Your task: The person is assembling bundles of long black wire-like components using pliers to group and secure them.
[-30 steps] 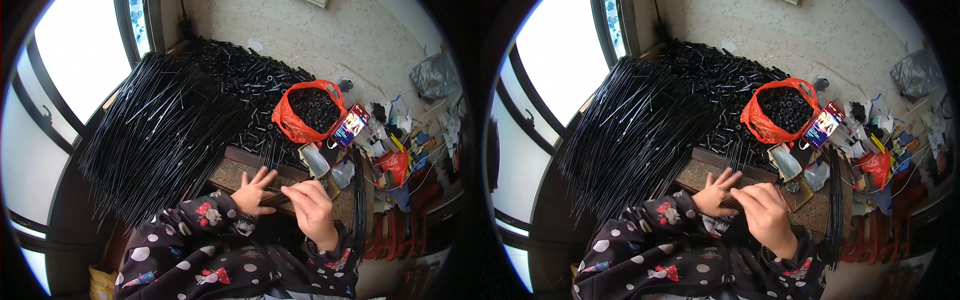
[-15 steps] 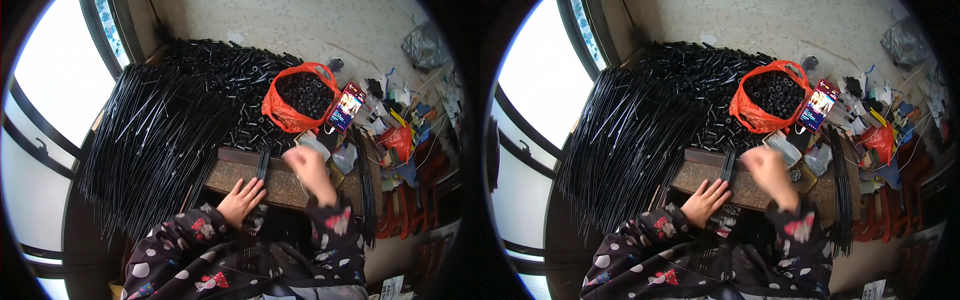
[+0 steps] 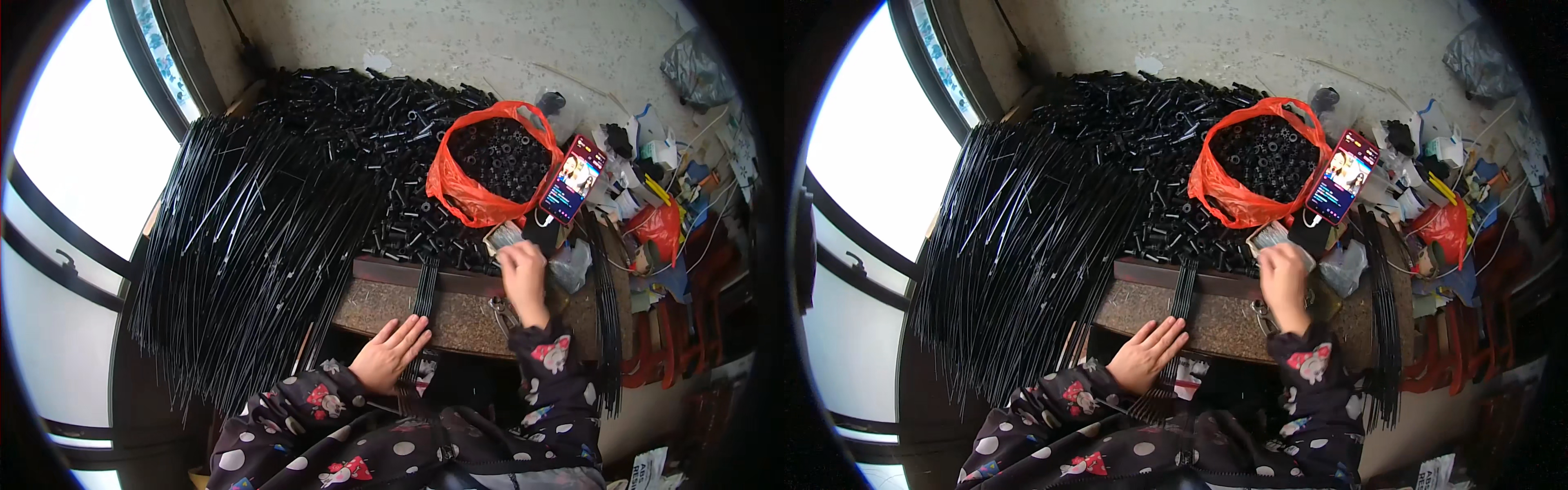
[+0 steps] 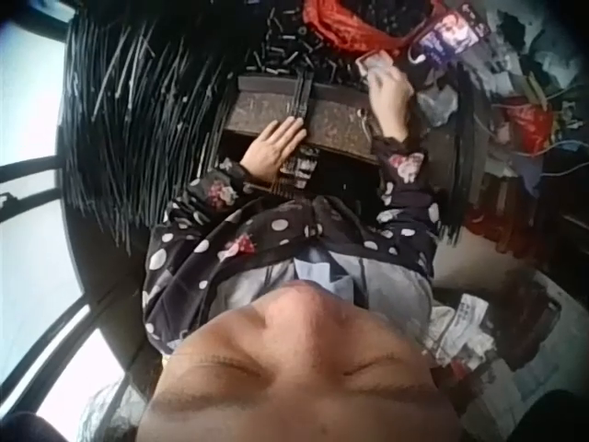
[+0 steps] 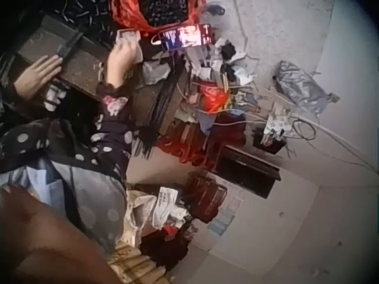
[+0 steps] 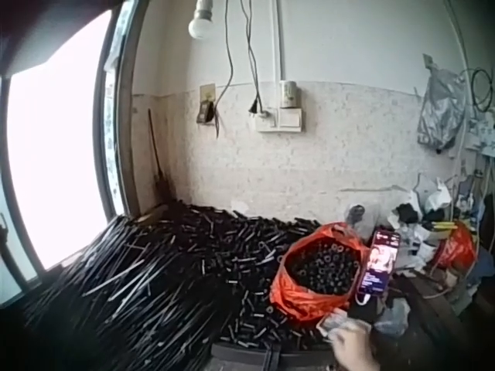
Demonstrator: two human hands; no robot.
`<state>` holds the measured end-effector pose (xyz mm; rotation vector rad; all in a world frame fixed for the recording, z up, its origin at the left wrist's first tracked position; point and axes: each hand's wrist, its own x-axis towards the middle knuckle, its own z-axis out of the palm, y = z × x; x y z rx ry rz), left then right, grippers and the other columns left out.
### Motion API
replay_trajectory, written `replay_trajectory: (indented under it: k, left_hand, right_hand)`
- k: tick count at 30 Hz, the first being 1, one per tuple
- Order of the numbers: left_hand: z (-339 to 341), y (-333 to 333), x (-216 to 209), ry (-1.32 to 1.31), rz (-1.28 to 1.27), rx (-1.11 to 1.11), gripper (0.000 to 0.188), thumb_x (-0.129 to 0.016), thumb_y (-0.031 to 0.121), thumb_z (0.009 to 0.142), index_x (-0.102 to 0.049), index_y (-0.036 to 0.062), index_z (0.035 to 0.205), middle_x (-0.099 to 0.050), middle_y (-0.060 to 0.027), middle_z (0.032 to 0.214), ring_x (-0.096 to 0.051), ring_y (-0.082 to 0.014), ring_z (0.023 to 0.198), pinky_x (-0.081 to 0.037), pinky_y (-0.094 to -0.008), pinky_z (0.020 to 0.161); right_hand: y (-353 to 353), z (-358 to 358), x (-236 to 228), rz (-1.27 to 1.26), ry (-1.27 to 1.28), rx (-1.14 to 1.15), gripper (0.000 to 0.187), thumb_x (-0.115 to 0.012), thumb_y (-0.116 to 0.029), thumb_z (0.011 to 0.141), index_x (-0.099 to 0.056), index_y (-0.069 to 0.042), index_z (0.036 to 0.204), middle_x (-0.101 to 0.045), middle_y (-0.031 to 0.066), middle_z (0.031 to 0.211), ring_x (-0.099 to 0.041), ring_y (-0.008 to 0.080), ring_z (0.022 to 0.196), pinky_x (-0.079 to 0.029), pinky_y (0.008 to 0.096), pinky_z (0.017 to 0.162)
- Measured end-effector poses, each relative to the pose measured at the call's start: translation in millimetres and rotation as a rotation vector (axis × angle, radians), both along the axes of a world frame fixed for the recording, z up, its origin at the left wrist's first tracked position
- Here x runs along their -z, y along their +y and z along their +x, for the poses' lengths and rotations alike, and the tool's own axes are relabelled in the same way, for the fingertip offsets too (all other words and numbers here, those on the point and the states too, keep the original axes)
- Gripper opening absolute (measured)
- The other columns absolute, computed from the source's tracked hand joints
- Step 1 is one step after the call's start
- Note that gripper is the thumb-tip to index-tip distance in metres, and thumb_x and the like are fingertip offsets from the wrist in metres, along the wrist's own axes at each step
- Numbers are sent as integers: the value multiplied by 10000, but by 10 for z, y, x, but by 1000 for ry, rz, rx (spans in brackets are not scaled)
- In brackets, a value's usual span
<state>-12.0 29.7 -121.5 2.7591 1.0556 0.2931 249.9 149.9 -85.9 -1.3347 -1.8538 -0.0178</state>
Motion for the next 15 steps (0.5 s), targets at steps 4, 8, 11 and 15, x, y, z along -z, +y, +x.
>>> replay_trajectory:
  k: [4,8,11,15]
  left_hand:
    - [1,14,93,1,-13,-4,700,-482,228,732,-267,-3,1358,-218,-182,1437,-225,-296,1333,-185,-428,1063]
    - [43,38,183,-44,-11,8,716,-496,261,726,-273,1,1355,-227,-184,1432,-228,-299,1331,-185,-433,1062]
    - [20,53,-47,-64,-115,3,709,-495,252,727,-277,1,1354,-233,-182,1430,-234,-299,1328,-189,-430,1061]
    - [5,66,-19,-51,-99,7,700,-487,227,729,-273,-1,1356,-230,-184,1431,-234,-299,1328,-191,-425,1061]
  right_hand:
    - [-280,-519,507,-1120,1267,-313,129,-509,-102,880,-526,-26,983,-610,99,924,-603,233,830,-496,331,728]
    - [-208,-643,682,-1060,1911,-834,168,-476,-130,898,-524,-13,1009,-585,135,1005,-579,247,960,-455,346,842]
    - [8,-557,425,-337,1053,-345,108,-509,-109,879,-557,-23,924,-565,67,874,-535,189,818,-429,312,730]
    - [48,-428,202,-231,82,-356,70,-563,-34,792,-597,11,834,-550,137,771,-571,298,742,-445,332,650]
